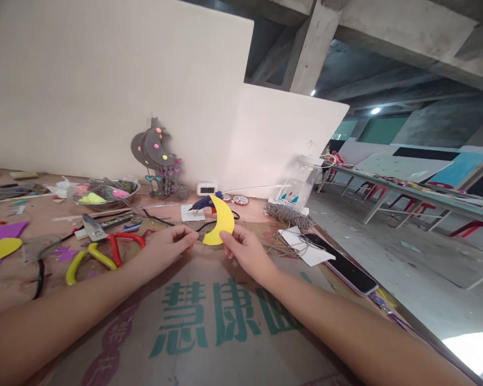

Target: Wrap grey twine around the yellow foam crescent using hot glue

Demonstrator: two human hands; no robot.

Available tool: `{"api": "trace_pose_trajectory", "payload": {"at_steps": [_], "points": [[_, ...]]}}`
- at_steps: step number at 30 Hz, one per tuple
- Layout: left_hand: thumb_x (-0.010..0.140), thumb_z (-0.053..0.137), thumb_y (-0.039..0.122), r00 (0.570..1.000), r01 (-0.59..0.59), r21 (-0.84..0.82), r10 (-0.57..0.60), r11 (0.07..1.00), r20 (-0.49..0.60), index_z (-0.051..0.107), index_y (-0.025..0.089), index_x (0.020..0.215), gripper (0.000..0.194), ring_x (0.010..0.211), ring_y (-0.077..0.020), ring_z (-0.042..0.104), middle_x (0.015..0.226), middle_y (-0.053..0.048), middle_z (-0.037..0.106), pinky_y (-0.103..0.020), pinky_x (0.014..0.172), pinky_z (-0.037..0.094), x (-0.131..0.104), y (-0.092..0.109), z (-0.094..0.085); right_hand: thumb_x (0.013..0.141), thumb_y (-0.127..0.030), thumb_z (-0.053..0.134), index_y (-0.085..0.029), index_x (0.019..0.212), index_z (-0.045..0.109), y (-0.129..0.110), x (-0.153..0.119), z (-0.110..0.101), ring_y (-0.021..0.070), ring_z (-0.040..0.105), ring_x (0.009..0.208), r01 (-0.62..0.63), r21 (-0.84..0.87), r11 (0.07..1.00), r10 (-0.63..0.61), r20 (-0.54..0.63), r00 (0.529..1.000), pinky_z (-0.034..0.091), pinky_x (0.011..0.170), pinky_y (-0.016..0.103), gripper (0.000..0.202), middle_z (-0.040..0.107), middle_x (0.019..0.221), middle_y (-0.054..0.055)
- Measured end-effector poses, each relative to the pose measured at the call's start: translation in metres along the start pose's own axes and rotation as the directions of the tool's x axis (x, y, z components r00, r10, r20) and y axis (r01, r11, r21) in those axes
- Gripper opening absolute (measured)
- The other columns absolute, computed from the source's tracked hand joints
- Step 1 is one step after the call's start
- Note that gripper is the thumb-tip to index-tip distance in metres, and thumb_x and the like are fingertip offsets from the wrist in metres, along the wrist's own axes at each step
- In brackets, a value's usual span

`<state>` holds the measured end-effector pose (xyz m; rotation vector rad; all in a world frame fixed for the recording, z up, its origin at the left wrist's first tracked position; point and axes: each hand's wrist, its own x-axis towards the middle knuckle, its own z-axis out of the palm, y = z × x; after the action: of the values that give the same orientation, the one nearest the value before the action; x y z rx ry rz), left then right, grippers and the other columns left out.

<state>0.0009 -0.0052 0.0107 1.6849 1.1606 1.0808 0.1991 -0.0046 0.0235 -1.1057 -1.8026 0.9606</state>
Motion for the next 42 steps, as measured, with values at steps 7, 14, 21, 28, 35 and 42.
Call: {"api": "trace_pose_trajectory", "payload": {"at_steps": [7, 14, 21, 28, 35, 42], "points": [[0.073, 0.055, 0.040, 0.999, -0.025, -0.063, 0.024, 0.998, -0.021, 0.061, 0.016, 0.092, 0.031, 0.073, -0.0155, 0.054, 0.082, -0.003, 0.063, -0.025, 0.064, 0.042, 0.002, -0.001, 0.001, 0.081, -0.049, 0.048, -0.017, 0.065, 0.049, 0.001, 0.001, -0.001, 0.0093, 0.042, 0.048, -0.011, -0.004, 1.000, 0.011, 0.001, 1.000, 0.035, 0.047, 0.022, 0.036, 0.047, 0.053, -0.003], [0.074, 0.052, 0.042, 0.999, -0.013, 0.003, 0.014, 1.000, -0.041, 0.061, 0.015, 0.078, 0.029, 0.063, -0.0131, 0.050, 0.067, 0.000, 0.059, -0.024, 0.058, 0.038, 0.001, 0.001, 0.001, 0.078, -0.049, 0.052, -0.017, 0.073, 0.051, 0.004, 0.003, 0.001, 0.0096, 0.041, 0.047, -0.036, -0.005, 0.999, 0.036, 0.017, 0.999, 0.032, 0.045, 0.022, 0.032, 0.046, 0.054, -0.004], [0.072, 0.056, 0.041, 0.999, -0.028, -0.067, 0.026, 0.997, -0.027, 0.062, 0.016, 0.081, 0.027, 0.065, -0.0124, 0.049, 0.070, 0.000, 0.059, -0.024, 0.059, 0.038, 0.002, -0.001, 0.002, 0.078, -0.049, 0.052, -0.017, 0.065, 0.049, 0.002, 0.001, 0.001, 0.0087, 0.038, 0.045, -0.089, -0.045, 0.995, 0.089, 0.009, 0.996, 0.028, 0.043, 0.022, 0.035, 0.047, 0.053, -0.003], [0.069, 0.059, 0.034, 0.998, -0.023, -0.056, 0.019, 0.998, -0.058, 0.063, 0.016, 0.080, 0.021, 0.064, -0.0120, 0.049, 0.070, 0.001, 0.059, -0.023, 0.058, 0.038, 0.000, 0.003, 0.001, 0.080, -0.047, 0.050, -0.016, 0.069, 0.052, 0.001, 0.002, 0.000, 0.0088, 0.041, 0.049, -0.037, -0.020, 0.999, 0.038, 0.025, 0.999, 0.033, 0.047, 0.021, 0.033, 0.049, 0.056, -0.002], [0.071, 0.056, 0.031, 0.998, 0.001, 0.007, -0.001, 1.000, -0.068, 0.061, 0.015, 0.074, 0.016, 0.063, -0.0122, 0.050, 0.067, 0.001, 0.058, -0.023, 0.058, 0.039, -0.004, 0.012, 0.001, 0.075, -0.048, 0.057, -0.015, 0.078, 0.054, 0.003, 0.002, 0.000, 0.0078, 0.040, 0.047, -0.107, -0.020, 0.994, 0.108, 0.055, 0.993, 0.031, 0.044, 0.020, 0.033, 0.048, 0.056, -0.004], [0.075, 0.052, 0.035, 0.999, -0.014, 0.014, 0.015, 1.000, -0.050, 0.061, 0.017, 0.080, 0.021, 0.066, -0.0130, 0.051, 0.072, 0.001, 0.060, -0.023, 0.061, 0.039, -0.001, 0.004, 0.000, 0.076, -0.041, 0.058, -0.016, 0.088, 0.056, 0.006, 0.001, 0.003, 0.0090, 0.043, 0.050, -0.064, -0.062, 0.996, 0.065, 0.022, 0.998, 0.034, 0.046, 0.021, 0.028, 0.051, 0.062, -0.003]]}}
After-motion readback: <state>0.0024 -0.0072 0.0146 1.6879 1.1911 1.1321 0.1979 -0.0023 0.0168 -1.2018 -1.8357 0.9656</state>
